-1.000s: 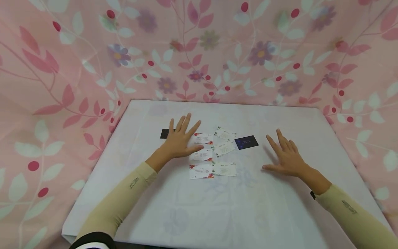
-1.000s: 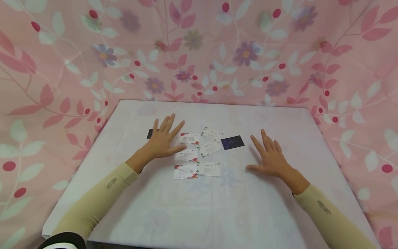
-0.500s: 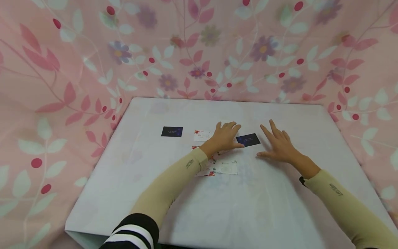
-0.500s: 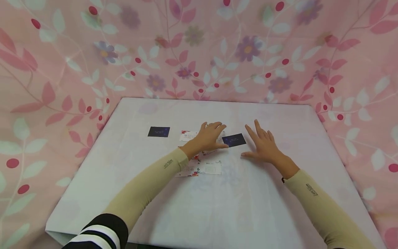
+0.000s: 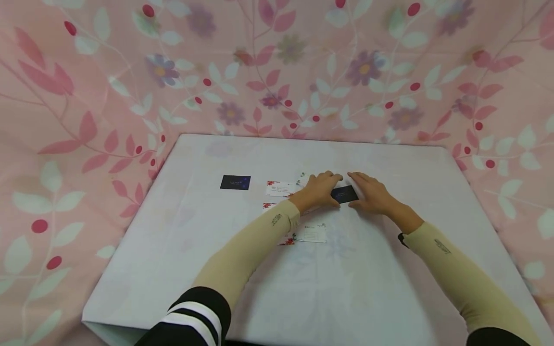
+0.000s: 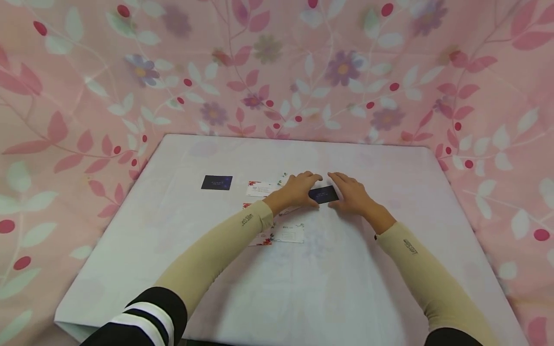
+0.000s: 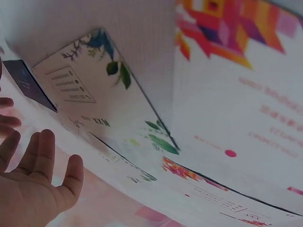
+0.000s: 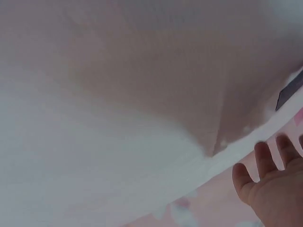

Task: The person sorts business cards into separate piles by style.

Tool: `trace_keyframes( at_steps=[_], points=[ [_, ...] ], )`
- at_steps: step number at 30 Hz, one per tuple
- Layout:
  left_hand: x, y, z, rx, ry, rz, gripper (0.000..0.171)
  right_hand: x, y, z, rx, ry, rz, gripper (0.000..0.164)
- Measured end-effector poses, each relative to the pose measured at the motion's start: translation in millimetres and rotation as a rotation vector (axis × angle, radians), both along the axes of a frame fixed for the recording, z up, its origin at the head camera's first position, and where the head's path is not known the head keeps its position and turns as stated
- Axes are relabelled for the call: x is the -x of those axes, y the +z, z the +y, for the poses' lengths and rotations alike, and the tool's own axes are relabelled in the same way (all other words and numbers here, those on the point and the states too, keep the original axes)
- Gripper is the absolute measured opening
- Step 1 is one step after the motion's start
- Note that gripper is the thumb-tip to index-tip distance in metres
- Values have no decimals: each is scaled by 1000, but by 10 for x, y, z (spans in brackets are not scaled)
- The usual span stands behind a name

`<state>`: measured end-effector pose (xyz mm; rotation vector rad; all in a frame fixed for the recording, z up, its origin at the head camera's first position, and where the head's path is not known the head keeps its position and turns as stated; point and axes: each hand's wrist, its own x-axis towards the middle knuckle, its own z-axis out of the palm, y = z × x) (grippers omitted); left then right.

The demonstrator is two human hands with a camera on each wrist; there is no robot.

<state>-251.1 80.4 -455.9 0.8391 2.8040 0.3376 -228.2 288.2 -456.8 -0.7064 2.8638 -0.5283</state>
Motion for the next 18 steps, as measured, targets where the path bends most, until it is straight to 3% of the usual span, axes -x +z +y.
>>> trace_keyframes(
  at_steps=[10, 18],
  points=[
    [-36, 8, 15, 81, 78, 20, 89, 108, -13, -52, 48, -4, -66, 80],
    [-1, 34, 51, 124, 59, 18, 63, 194, 13, -104, 73, 33, -128, 60]
  ],
)
